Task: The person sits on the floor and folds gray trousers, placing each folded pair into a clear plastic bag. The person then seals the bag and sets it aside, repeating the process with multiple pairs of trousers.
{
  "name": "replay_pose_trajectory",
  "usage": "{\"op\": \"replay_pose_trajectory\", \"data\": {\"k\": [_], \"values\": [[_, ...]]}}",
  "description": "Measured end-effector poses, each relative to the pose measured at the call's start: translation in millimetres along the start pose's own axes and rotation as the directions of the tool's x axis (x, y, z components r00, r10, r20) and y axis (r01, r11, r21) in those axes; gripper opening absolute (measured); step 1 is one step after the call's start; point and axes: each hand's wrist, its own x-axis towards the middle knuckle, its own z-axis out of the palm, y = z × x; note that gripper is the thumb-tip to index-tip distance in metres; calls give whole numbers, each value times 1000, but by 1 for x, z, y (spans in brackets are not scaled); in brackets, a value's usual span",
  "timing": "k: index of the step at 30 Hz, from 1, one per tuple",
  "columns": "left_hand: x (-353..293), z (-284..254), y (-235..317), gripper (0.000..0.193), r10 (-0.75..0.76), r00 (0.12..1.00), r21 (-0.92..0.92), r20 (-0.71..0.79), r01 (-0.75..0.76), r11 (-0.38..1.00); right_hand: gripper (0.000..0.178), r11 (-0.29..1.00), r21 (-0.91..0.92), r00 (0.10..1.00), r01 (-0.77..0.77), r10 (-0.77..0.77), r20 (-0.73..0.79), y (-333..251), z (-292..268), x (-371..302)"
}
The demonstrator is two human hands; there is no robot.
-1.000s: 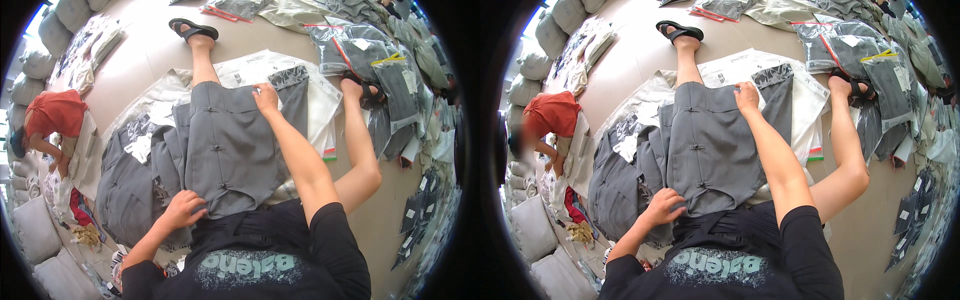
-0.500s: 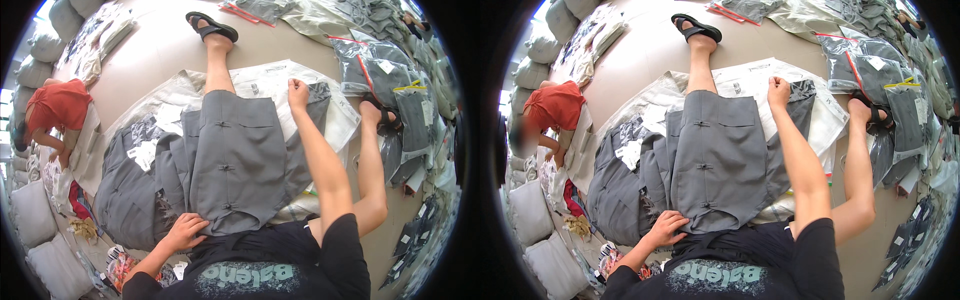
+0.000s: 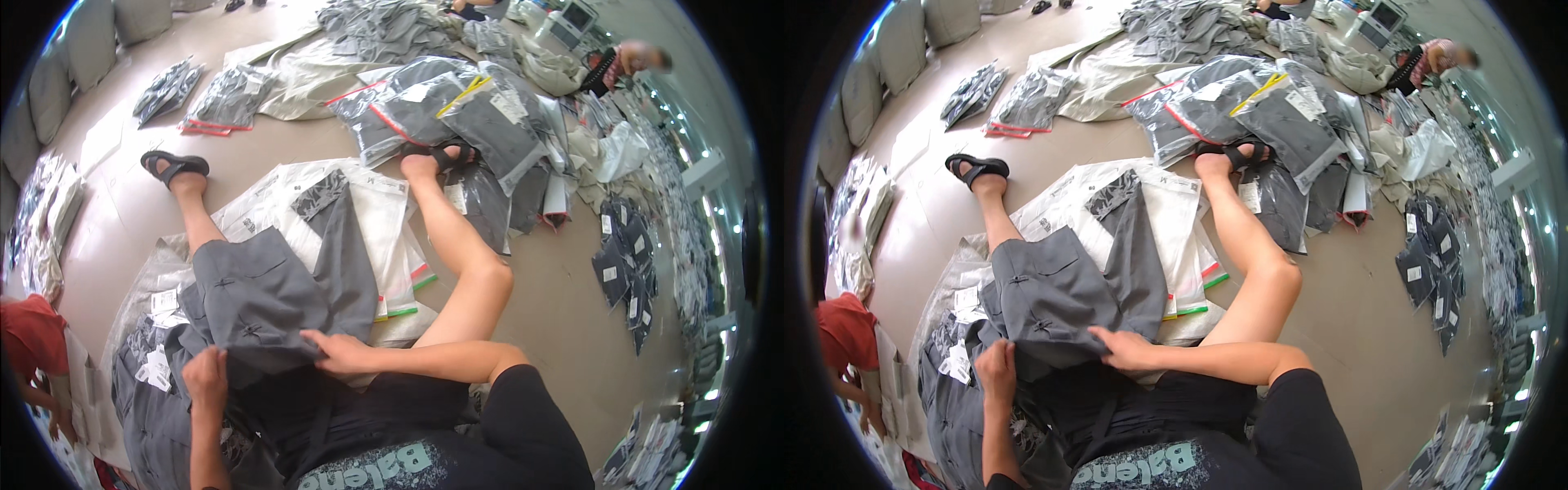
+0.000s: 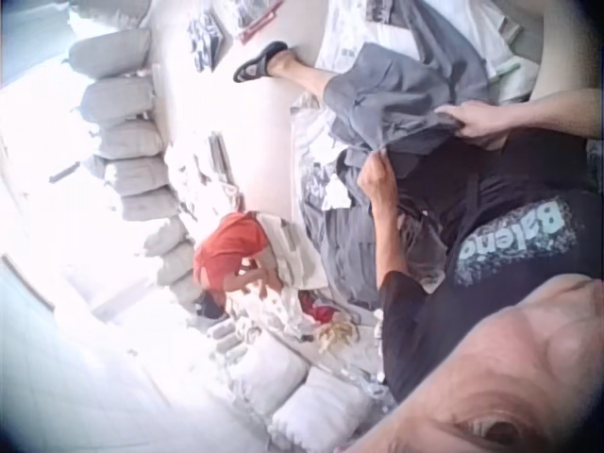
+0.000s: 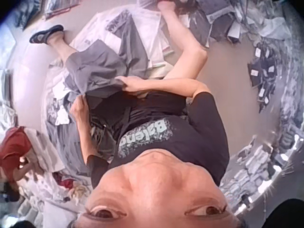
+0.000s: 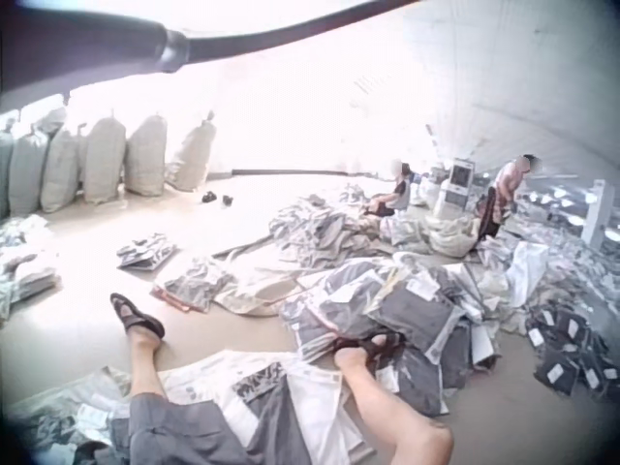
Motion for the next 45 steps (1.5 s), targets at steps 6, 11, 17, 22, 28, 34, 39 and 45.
{"op": "replay_pose_trajectory", "data": {"k": [6, 11, 17, 22, 28, 34, 39, 45], "values": [[79, -61, -58, 22, 213, 971, 172, 112, -230, 958, 23, 963, -139, 807, 230, -269, -525, -30, -101, 18], [126, -199, -17, 33, 289, 919, 246, -266, -225, 943, 21, 784, -259, 665, 564, -618, -420, -179, -251, -36], [233, -195, 26, 34, 57, 990, -2, -128, -58, 998, 32, 587, -627, 641, 512, -747, -175, -174, -364, -13], [268, -229, 61, 32, 257, 966, 39, -30, -256, 966, 37, 777, -486, 742, 400, -586, -325, -227, -397, -60], [308, -256, 74, 37, 267, 962, -225, 49, -250, 942, 55, 740, -598, 650, 308, -623, -436, -233, -412, -67], [357, -252, 111, 36, -56, 998, -556, 7, 51, 830, 54, 666, -719, 505, 198, -698, -508, -240, -433, -77], [388, -254, 134, 35, -188, 981, -865, 43, 130, 485, 58, 662, -745, 495, 82, -676, -546, -261, -451, -84], [402, -236, 160, 25, -286, 885, -808, -366, -149, 570, 51, 735, -626, 376, 262, -675, -635, -295, -443, -96]]}}
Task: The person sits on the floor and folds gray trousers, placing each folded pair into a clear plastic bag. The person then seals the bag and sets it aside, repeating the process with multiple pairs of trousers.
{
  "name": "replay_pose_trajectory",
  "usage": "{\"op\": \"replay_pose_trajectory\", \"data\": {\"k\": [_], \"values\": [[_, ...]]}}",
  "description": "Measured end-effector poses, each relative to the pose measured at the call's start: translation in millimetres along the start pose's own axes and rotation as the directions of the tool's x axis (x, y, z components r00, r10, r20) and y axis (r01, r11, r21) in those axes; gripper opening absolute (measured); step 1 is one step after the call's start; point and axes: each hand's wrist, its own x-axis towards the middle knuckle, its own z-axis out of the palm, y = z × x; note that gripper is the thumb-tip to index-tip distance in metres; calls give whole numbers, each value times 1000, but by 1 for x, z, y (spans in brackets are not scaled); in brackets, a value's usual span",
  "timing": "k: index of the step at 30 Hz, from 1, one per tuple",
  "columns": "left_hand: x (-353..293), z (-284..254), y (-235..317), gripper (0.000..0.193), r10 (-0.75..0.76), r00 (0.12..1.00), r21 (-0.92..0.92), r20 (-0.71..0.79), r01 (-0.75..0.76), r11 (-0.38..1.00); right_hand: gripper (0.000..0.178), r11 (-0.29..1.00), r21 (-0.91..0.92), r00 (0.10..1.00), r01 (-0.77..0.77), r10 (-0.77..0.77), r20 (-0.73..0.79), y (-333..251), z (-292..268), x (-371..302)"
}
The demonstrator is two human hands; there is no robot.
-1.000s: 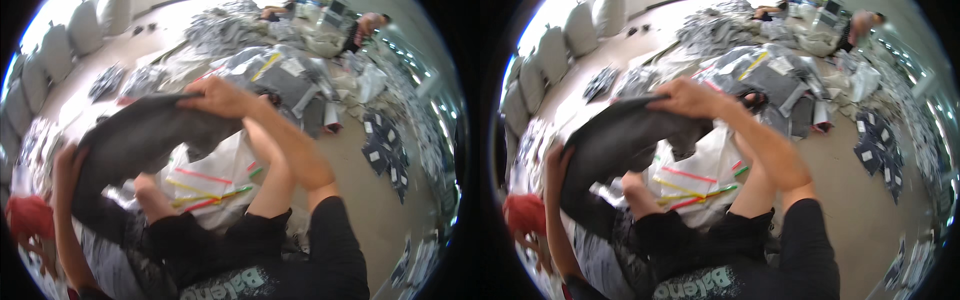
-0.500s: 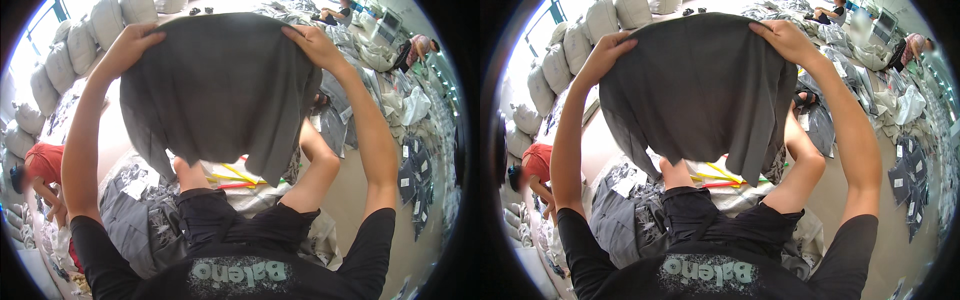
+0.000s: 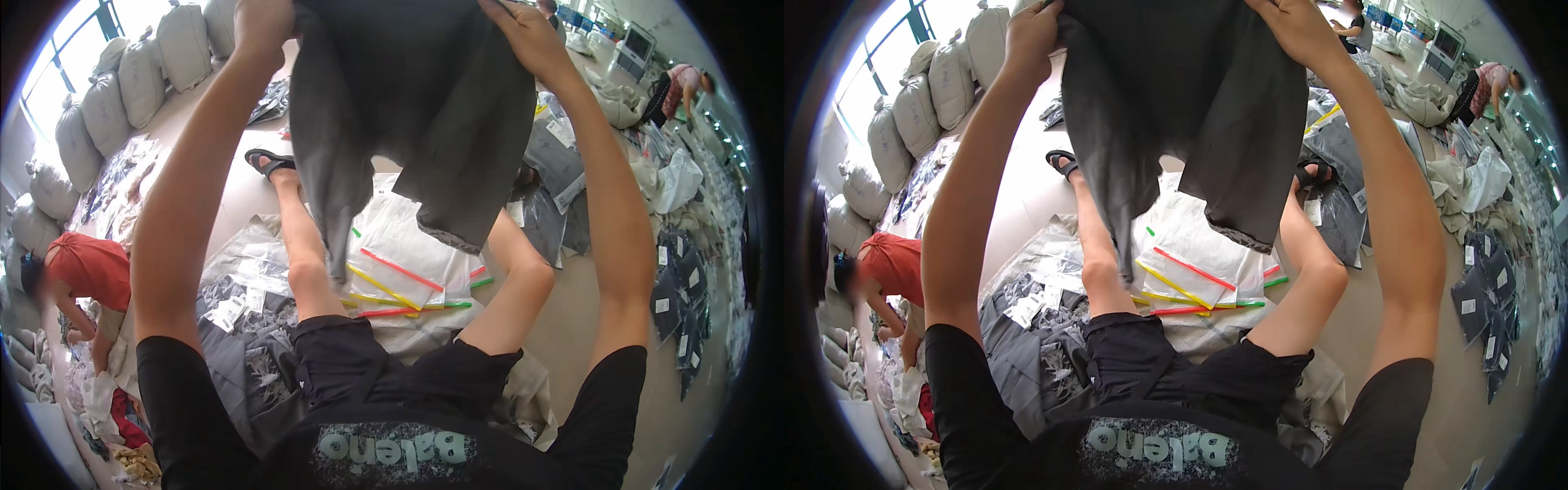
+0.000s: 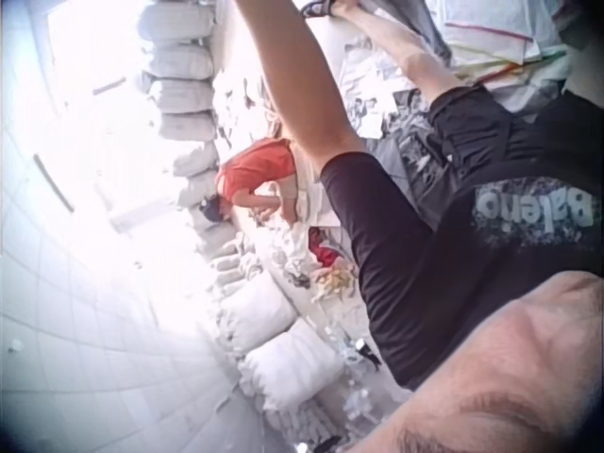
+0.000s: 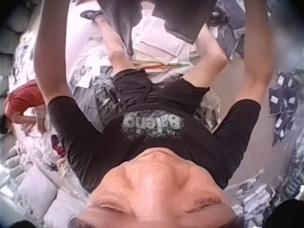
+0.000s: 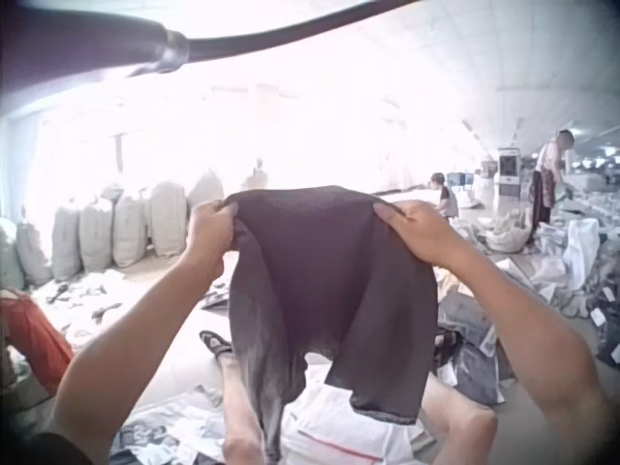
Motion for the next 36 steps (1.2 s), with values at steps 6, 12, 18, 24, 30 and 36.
{"op": "replay_pose_trajectory", "data": {"k": [6, 12, 18, 24, 30, 36], "values": [[-30, 30, 33, 21, 134, 982, 16, -133, -133, 991, 45, 863, 435, 935, -257, 337, -114, -15, 4, 1], [-62, 40, 53, 34, 221, 964, -21, -144, -227, 974, 33, 441, 890, 915, -117, 396, -75, -67, 38, -24], [-121, 56, 62, 60, 294, 952, -128, -89, -304, 944, 48, 375, 926, 968, 47, 213, -136, -98, 53, -46], [-160, 77, 34, 74, 564, 814, -98, -137, -578, 810, 65, 315, 947, 998, 56, -27, -50, -144, 34, -87], [-182, 93, 19, 71, 529, 809, -284, -258, -587, 759, 72, 603, 783, 947, 150, 141, -290, -73, 35, -133], [-183, 123, 13, 62, 372, 910, -441, -185, -415, 796, 88, -207, 940, 622, -269, 709, 334, 3, 190, -259]]}}
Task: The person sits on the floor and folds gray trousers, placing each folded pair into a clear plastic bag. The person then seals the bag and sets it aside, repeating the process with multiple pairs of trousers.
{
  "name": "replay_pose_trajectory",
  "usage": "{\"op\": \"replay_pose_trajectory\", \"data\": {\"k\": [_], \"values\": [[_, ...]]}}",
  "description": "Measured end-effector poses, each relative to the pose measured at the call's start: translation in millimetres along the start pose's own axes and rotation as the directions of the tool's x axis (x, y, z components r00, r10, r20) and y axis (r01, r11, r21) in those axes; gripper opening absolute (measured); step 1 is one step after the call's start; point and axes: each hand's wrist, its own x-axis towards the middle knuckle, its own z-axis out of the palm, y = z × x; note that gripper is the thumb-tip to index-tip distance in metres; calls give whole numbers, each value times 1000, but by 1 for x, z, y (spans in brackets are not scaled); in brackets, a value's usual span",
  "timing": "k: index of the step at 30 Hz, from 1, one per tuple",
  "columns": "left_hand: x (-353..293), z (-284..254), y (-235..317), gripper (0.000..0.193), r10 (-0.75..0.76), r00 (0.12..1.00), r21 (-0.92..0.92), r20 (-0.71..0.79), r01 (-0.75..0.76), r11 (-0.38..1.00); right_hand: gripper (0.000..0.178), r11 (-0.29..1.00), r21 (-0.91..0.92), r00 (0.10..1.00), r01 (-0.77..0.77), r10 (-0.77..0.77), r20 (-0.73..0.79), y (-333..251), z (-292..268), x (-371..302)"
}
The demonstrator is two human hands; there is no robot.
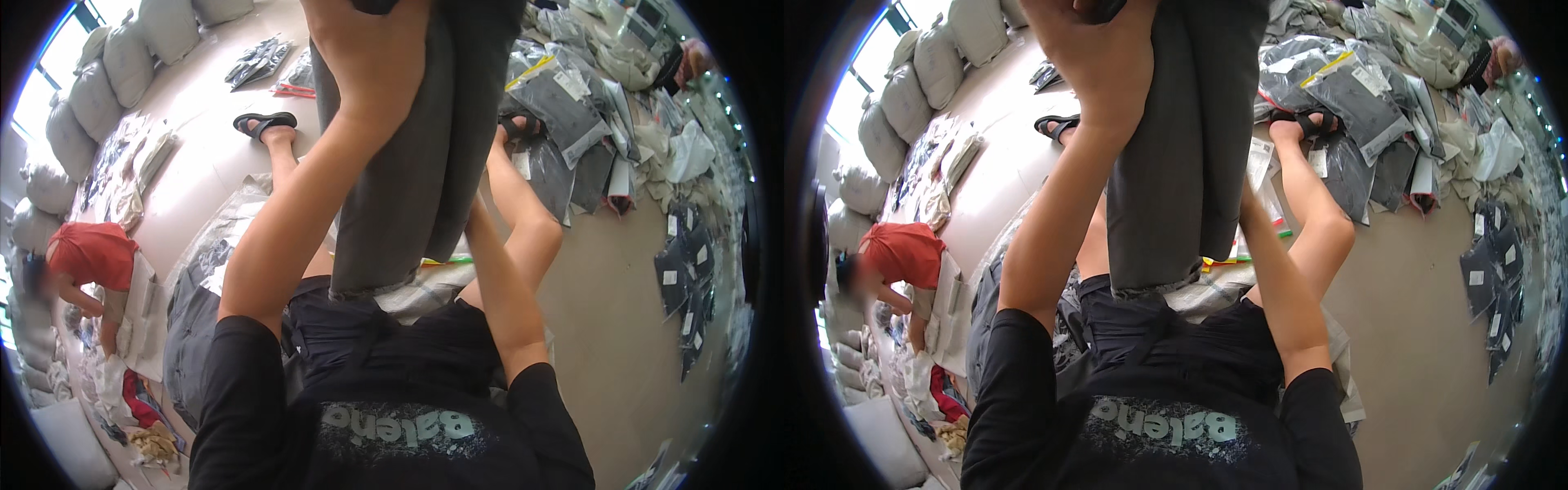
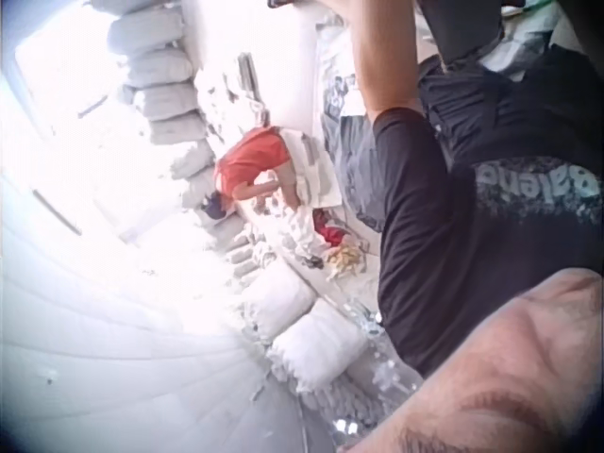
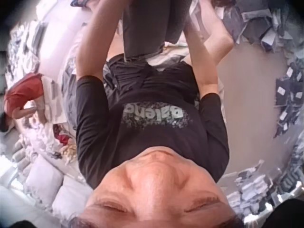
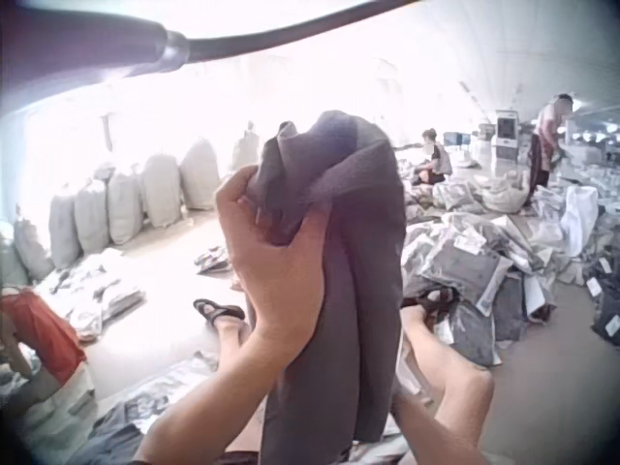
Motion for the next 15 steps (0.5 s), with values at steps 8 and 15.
{"op": "replay_pose_trajectory", "data": {"k": [8, 15], "values": [[-33, -89, -238, 82, -176, 983, 559, -52, 174, 810, 77, 740, -279, 779, -612, 625, -50, 92, -114, 15], [-302, -278, -318, 60, -763, 644, 909, -65, 354, 221, 62, 375, -842, 921, -388, 188, -341, 178, -271, 57]]}}
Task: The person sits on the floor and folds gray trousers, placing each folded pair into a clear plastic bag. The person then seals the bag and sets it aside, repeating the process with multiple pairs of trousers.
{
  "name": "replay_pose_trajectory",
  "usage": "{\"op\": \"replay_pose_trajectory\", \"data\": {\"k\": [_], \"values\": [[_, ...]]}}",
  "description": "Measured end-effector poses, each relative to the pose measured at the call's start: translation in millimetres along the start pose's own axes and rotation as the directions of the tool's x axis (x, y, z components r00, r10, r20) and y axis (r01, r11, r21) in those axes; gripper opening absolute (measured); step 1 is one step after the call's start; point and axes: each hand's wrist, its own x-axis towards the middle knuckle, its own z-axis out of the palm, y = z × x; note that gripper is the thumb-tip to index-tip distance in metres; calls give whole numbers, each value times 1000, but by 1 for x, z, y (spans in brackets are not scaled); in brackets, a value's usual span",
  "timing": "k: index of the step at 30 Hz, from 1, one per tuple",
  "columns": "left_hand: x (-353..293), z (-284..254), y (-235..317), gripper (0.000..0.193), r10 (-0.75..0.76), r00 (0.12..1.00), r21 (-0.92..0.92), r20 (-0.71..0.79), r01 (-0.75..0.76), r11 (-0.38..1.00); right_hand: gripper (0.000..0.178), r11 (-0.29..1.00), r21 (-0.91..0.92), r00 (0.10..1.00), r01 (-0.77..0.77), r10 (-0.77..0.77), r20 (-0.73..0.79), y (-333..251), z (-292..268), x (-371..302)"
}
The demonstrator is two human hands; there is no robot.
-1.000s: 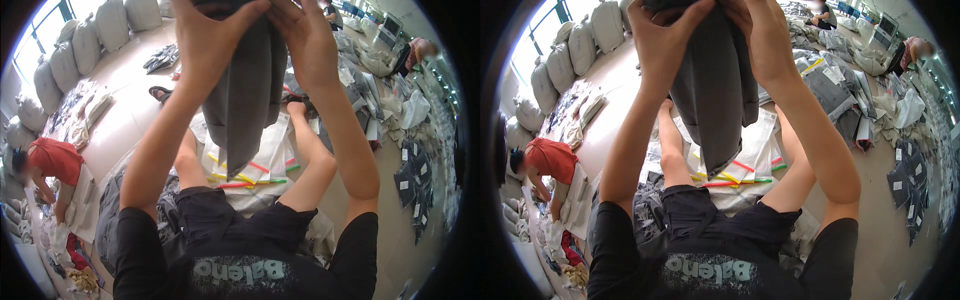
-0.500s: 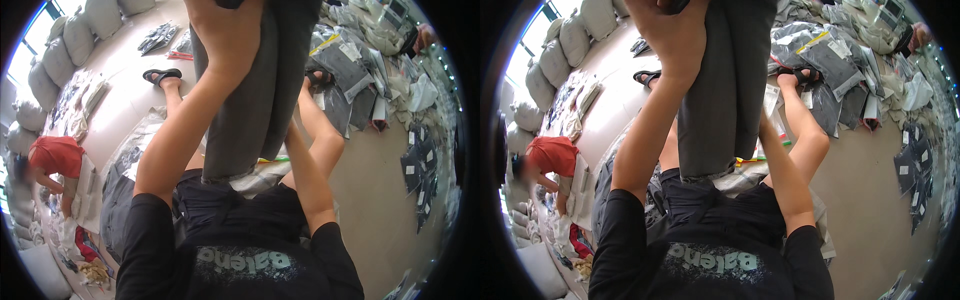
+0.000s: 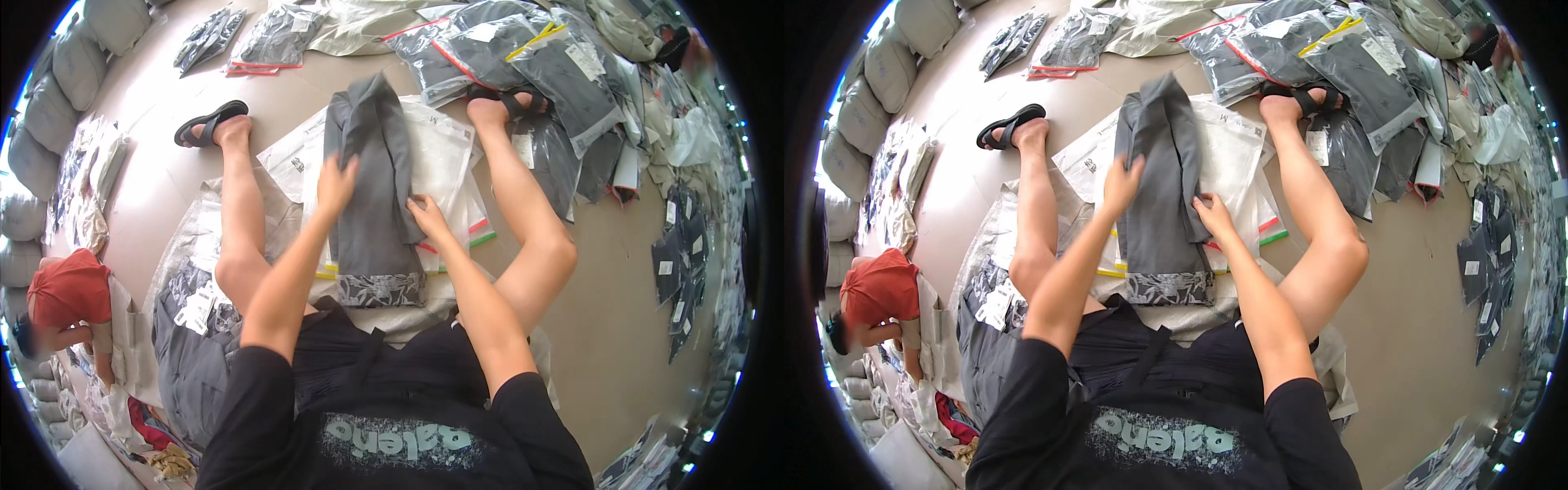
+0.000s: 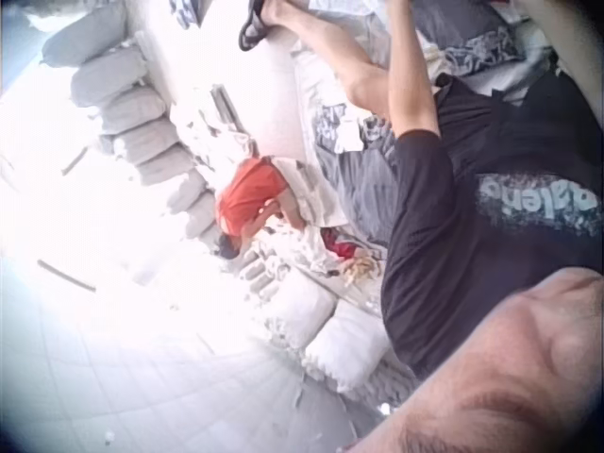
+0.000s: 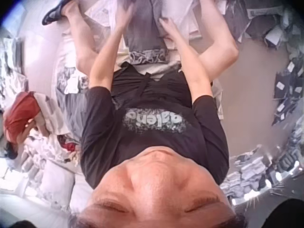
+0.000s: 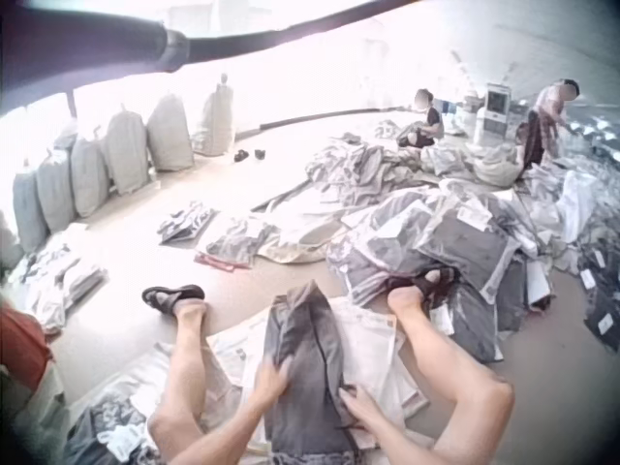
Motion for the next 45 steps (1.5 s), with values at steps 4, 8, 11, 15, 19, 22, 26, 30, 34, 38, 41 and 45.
{"op": "replay_pose_trajectory", "data": {"k": [4, 8, 11, 15, 19, 22, 26, 30, 34, 38, 41, 45], "values": [[-112, -21, -26, 49, -35, 993, 0, 113, 35, 999, 51, 973, -219, 922, 79, -155, -354, -42, 26, -37], [-119, -35, 1, 48, 232, 962, -105, 143, -219, 970, 36, 629, -600, 726, 494, -678, -113, -55, 26, -53], [-97, -23, 18, 50, 419, 882, -228, 216, -372, 900, 27, 515, -661, 727, 546, -683, 69, -36, 36, -45], [-72, 9, 14, 45, 548, 738, -123, 394, -549, 827, 32, 556, -602, 808, 574, -504, 305, -29, 22, -26], [-75, 18, -2, 43, 506, 788, -8, 350, -538, 843, 26, 768, -534, 911, 354, -155, 381, -99, -24, 36], [-80, 23, 5, 42, 506, 782, 15, 364, -548, 836, 35, 834, -331, 892, 442, -449, 61, -99, -39, 128], [-81, 27, 8, 43, 523, 777, 13, 352, -563, 827, 84, 990, -83, 992, 118, -121, -38, -126, -14, 230], [-81, 27, 7, 45, 512, 784, 31, 351, -556, 830, 71, 983, 170, 995, -69, 56, 79, -163, 24, 260], [-76, 27, 1, 44, 501, 796, 45, 339, -546, 837, 58, 971, 227, 951, -75, 1, 310, -196, 34, 257], [-60, 40, -3, 41, 493, 814, 41, 308, -529, 848, 49, 959, 152, 846, 237, -281, 452, -264, -6, 178], [-48, 51, -6, 39, 475, 831, 47, 291, -508, 860, 30, 911, -70, 730, 406, -277, 625, -288, -57, 91], [-75, 48, -42, 51, 362, 893, -259, 267, -295, 920, 25, 745, -122, 421, 656, -228, 878, -237, -82, -6]]}}
